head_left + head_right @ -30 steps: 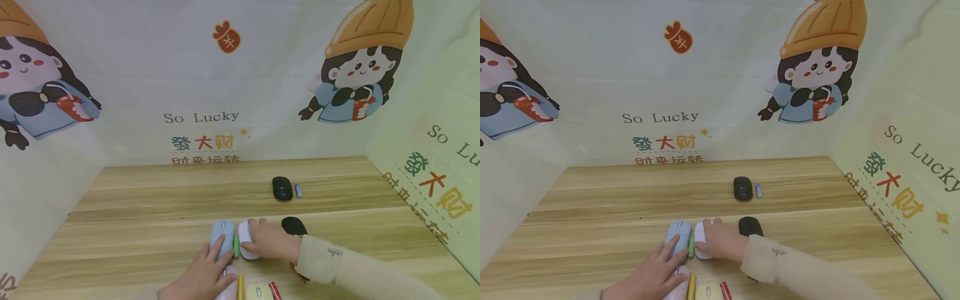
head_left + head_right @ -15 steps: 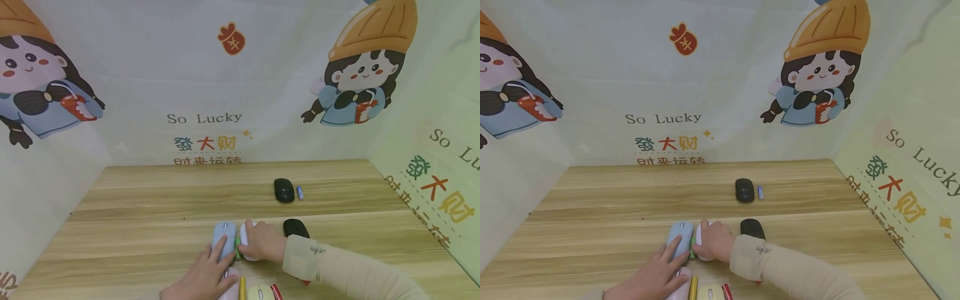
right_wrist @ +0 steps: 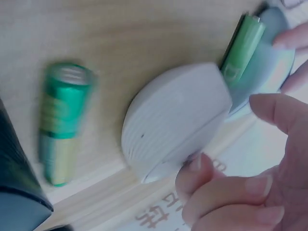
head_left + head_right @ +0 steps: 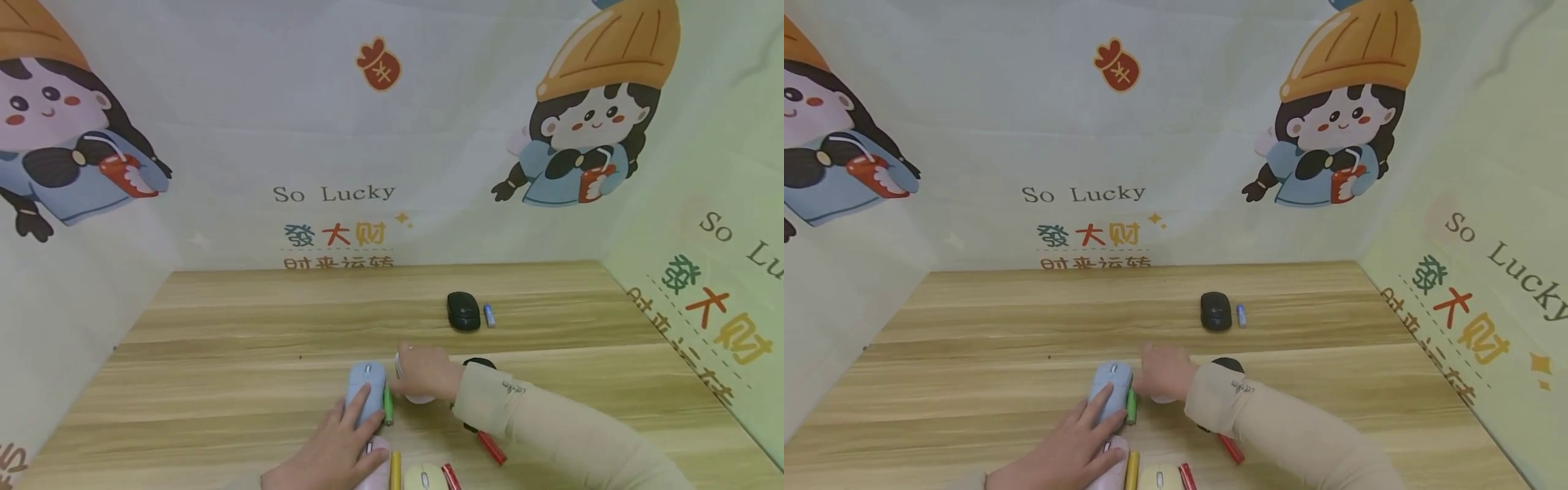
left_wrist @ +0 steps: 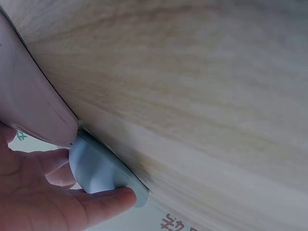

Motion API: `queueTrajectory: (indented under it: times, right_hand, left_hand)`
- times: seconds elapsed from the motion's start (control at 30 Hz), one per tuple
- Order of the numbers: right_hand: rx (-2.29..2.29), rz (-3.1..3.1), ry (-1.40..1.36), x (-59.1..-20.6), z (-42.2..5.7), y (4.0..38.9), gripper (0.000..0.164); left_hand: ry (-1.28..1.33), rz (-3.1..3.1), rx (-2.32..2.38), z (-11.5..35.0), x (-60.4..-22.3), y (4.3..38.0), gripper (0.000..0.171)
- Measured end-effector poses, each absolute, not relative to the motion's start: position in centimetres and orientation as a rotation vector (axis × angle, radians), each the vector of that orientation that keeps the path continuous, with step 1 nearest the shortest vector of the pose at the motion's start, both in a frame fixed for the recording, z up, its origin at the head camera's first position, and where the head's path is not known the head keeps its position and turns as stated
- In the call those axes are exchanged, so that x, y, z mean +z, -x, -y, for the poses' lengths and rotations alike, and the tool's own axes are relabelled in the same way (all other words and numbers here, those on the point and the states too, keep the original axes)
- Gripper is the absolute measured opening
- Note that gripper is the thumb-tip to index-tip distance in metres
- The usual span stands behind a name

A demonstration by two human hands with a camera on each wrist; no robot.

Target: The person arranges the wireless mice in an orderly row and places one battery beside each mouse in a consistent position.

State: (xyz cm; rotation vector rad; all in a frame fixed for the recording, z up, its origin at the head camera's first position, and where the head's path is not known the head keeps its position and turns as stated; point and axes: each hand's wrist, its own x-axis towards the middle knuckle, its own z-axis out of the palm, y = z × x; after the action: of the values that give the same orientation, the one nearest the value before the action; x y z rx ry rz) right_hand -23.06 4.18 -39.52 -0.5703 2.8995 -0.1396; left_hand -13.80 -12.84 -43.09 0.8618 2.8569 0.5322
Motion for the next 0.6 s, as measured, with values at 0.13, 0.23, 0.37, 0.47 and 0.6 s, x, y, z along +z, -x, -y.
queueTrajectory:
  times: [0.13, 0.23, 0.37, 0.47, 0.6]
  right_hand:
    - [-0.079, -2.88, 0.514, -39.5, -4.3, 24.0, 0.053]
    - [-0.075, -2.904, 0.511, -40.0, -4.7, 24.5, 0.051]
    - [-0.144, -2.917, 0.549, -40.5, -4.9, 24.6, 0.04]
    - [-0.166, -2.919, 0.553, -40.6, -4.9, 24.6, 0.036]
    - [-0.217, -2.884, 0.492, -40.5, -4.9, 24.7, 0.032]
  left_hand:
    - [-0.864, -2.867, 0.528, 13.0, -43.0, 13.8, 0.06]
    - [-0.854, -2.859, 0.525, 12.9, -43.0, 13.8, 0.06]
    - [-0.859, -2.87, 0.509, 12.9, -43.1, 13.8, 0.059]
    - [-0.867, -2.886, 0.499, 12.9, -43.2, 13.8, 0.059]
    - [-0.867, -2.886, 0.492, 12.9, -43.3, 13.9, 0.06]
